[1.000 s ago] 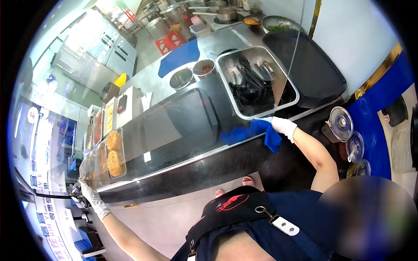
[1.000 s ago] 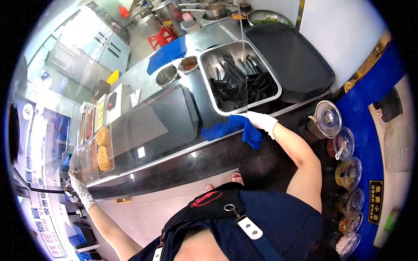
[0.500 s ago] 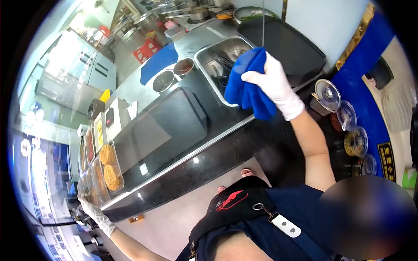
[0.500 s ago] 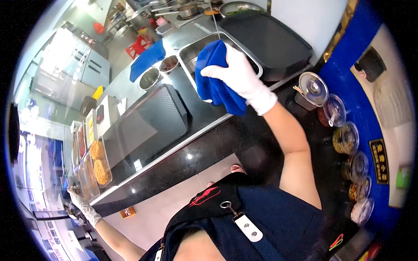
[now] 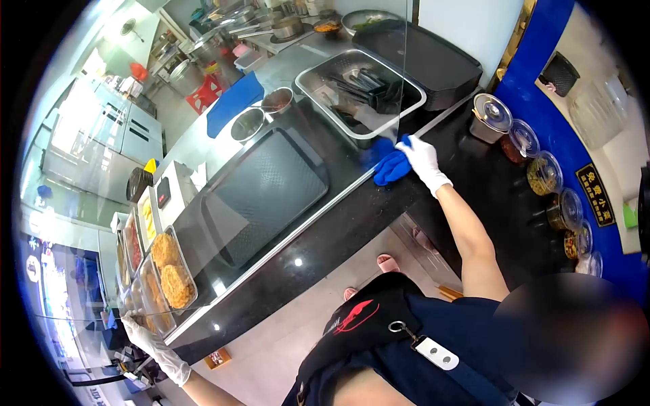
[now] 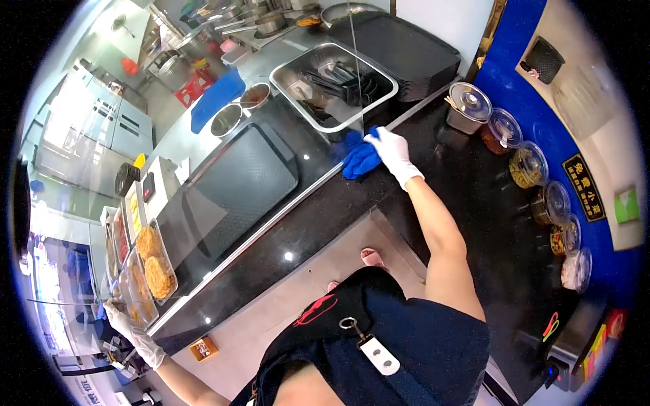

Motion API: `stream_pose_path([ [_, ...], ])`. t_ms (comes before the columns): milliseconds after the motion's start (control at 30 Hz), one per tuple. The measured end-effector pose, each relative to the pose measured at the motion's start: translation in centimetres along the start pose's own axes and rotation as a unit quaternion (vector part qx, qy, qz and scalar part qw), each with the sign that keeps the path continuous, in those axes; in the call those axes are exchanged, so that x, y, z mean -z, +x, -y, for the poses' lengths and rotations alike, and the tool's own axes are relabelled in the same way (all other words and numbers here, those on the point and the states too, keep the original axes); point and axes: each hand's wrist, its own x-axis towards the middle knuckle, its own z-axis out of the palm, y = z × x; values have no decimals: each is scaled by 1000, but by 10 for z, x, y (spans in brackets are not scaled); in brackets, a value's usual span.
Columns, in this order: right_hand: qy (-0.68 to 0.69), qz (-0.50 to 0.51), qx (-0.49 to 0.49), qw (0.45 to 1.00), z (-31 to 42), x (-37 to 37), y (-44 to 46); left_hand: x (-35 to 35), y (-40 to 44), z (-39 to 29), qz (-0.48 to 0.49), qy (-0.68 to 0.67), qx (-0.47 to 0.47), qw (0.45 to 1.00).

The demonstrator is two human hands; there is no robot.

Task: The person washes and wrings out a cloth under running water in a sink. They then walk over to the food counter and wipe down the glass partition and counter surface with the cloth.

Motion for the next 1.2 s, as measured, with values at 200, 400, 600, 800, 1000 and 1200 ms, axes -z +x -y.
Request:
stream_pose_path([
  [200, 448, -209, -102, 863, 38, 60, -10, 7, 12, 15, 35, -52, -10, 998],
  [400, 297, -203, -50, 932, 28, -44, -17, -12, -9, -8, 33, -47, -13, 998],
  [600, 180, -336, -124, 916, 103, -68, -51, -15, -8, -10, 18, -25, -22, 999],
  [800, 289, -169, 15, 942, 155, -83, -125, -22, -17, -19, 18, -33, -29, 999],
  [1000, 290, -315, -146, 892, 87, -73, -53, -18, -13, -12, -12, -52, -3, 999],
  [1200, 615, 40, -128, 777, 7, -30, -2, -1, 5, 8, 24, -53, -14, 998],
])
